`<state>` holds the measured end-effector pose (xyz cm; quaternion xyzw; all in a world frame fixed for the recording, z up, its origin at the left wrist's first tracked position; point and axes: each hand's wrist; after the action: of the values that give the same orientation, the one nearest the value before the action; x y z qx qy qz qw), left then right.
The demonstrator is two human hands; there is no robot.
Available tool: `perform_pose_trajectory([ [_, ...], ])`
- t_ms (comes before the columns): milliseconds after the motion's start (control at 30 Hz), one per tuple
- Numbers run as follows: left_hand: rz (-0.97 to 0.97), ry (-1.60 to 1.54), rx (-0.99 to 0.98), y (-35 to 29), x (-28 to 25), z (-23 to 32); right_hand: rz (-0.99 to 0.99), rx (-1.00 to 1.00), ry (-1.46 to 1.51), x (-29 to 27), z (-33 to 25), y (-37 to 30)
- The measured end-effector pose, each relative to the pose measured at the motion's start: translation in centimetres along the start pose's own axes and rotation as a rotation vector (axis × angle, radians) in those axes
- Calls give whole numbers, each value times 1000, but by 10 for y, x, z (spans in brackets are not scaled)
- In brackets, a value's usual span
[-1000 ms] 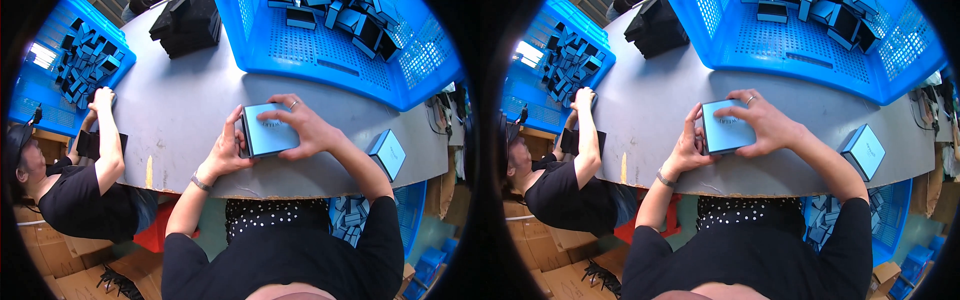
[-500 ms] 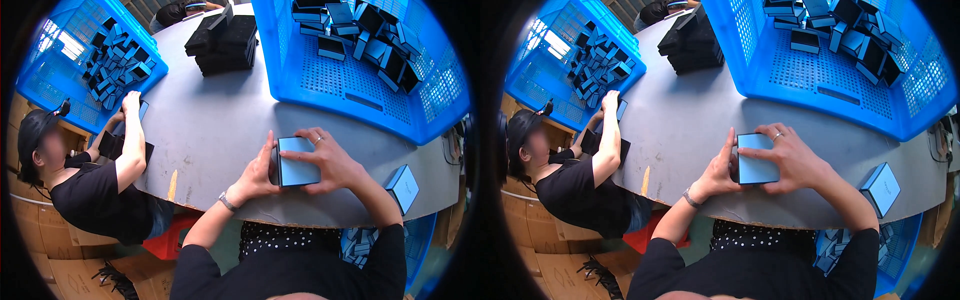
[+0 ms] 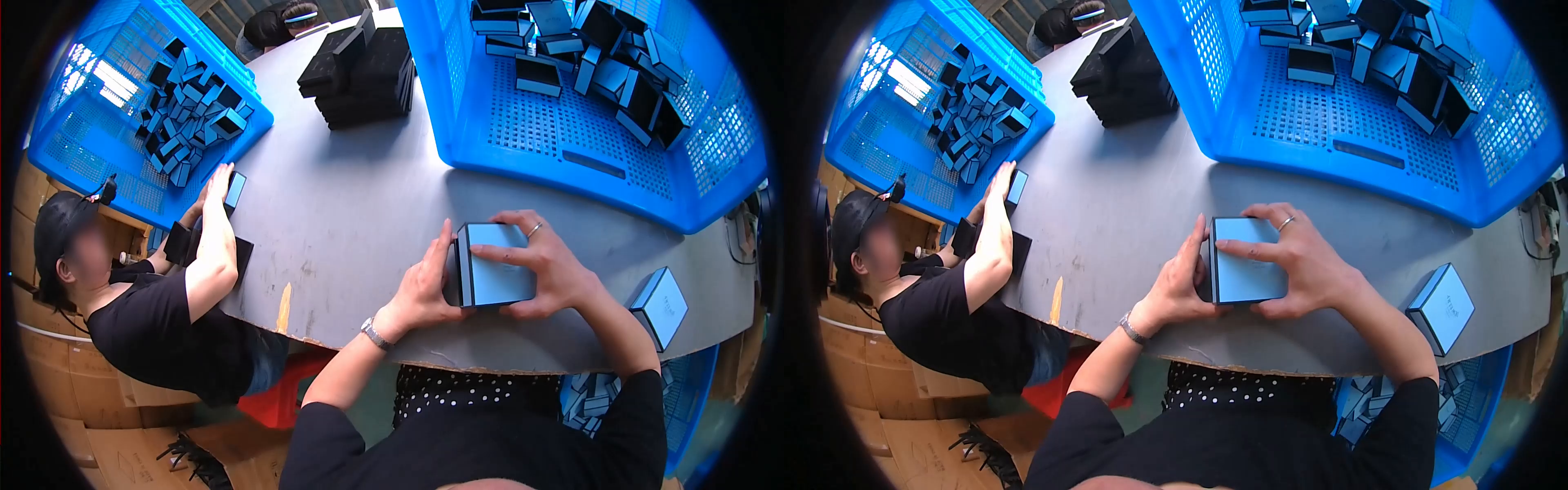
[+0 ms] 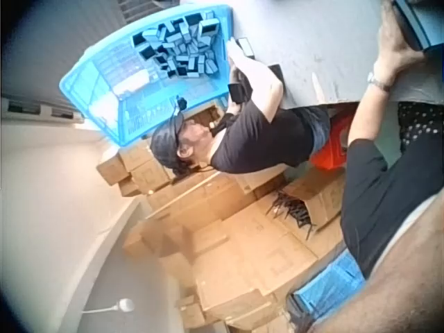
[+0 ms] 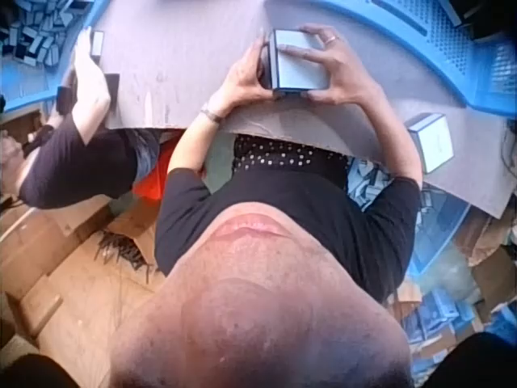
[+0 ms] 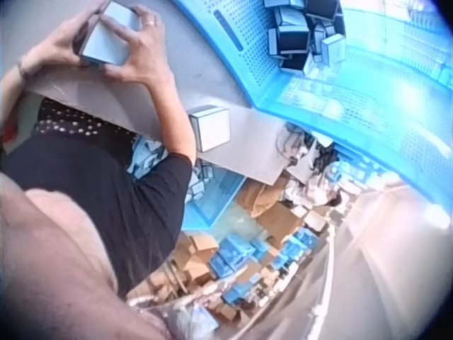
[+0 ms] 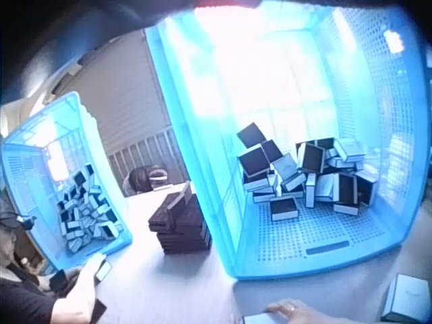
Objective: Assembling and packaging small blue jewelry boxes into larger groups for distribution.
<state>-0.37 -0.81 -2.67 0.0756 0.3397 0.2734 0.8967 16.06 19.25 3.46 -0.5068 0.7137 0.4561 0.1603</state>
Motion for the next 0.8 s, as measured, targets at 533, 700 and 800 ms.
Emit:
perform_pose_trajectory([
  [533, -36, 7, -45, 2, 0, 3, -68, -23, -46, 2, -2, 8],
  [700, 54, 51, 60, -2, 5, -4, -125, -51, -82, -1, -7, 16],
  [800, 109, 97, 179, 0, 6, -5, -130, -45, -81, 0, -7, 16],
])
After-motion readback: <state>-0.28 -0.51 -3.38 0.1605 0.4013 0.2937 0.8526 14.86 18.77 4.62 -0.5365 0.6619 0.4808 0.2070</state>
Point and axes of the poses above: each hand's wrist, its own y-axis towards the middle knuckle, its own x-axis out of the palm, z = x × y, and after that the axes turned 13 degrees about z, right-handed
